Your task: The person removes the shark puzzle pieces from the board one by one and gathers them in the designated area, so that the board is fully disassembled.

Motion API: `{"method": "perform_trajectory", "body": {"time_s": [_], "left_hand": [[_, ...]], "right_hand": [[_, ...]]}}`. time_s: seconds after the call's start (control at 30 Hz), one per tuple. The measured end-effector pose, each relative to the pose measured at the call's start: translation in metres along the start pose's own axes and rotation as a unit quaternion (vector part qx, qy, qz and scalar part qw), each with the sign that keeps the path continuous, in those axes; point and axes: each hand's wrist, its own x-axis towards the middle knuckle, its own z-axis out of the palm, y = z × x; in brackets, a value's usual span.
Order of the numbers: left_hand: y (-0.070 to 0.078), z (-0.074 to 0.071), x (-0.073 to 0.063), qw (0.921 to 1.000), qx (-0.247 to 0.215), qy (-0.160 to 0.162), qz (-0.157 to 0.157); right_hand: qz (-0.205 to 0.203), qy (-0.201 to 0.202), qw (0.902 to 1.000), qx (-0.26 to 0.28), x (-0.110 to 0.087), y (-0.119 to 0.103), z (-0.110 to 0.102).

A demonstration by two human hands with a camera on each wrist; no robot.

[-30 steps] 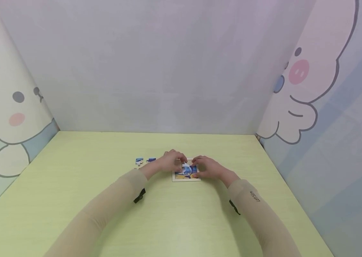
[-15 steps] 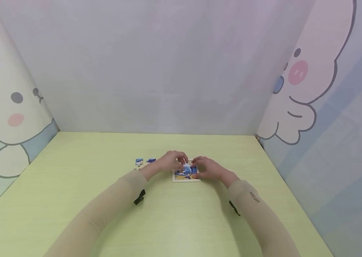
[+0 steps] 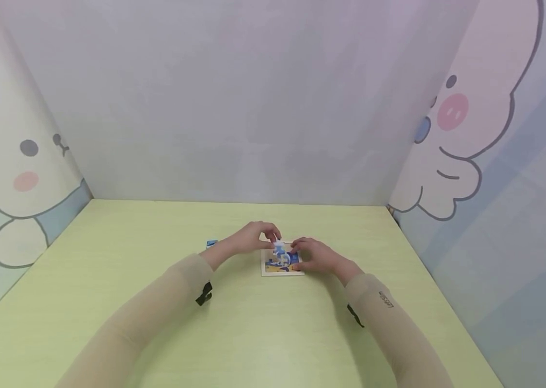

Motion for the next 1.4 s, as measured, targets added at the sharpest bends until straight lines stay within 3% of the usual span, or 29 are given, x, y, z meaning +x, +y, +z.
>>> {"method": "perform_trajectory", "body": {"time_s": [0.23, 0.37, 0.53, 1.03, 1.4], "left_hand": [[0.004, -0.015, -0.009, 0.9998, 0.016, 0.005, -0.009], [0.004, -0.023, -0.016, 0.9999, 0.010, 0.003, -0.005], [0.002, -0.033, -0.028, 0.9997, 0.003, 0.004, -0.022], [-0.030, -0.056, -0.066, 0.9992, -0.011, 0.003, -0.038], [-0.050, -0.050, -0.085, 0.9970, -0.022, -0.018, -0.072]], "right_hand": [[0.007, -0.005, 1.0000, -0.004, 0.001, 0.004, 0.000], [0.009, -0.006, 0.9999, 0.001, 0.000, 0.005, -0.001], [0.008, -0.005, 1.0000, 0.002, 0.000, 0.006, 0.000], [-0.003, -0.002, 1.0000, -0.002, 0.000, 0.007, 0.000], [0.001, -0.003, 1.0000, 0.000, 0.000, 0.007, 0.001]]}}
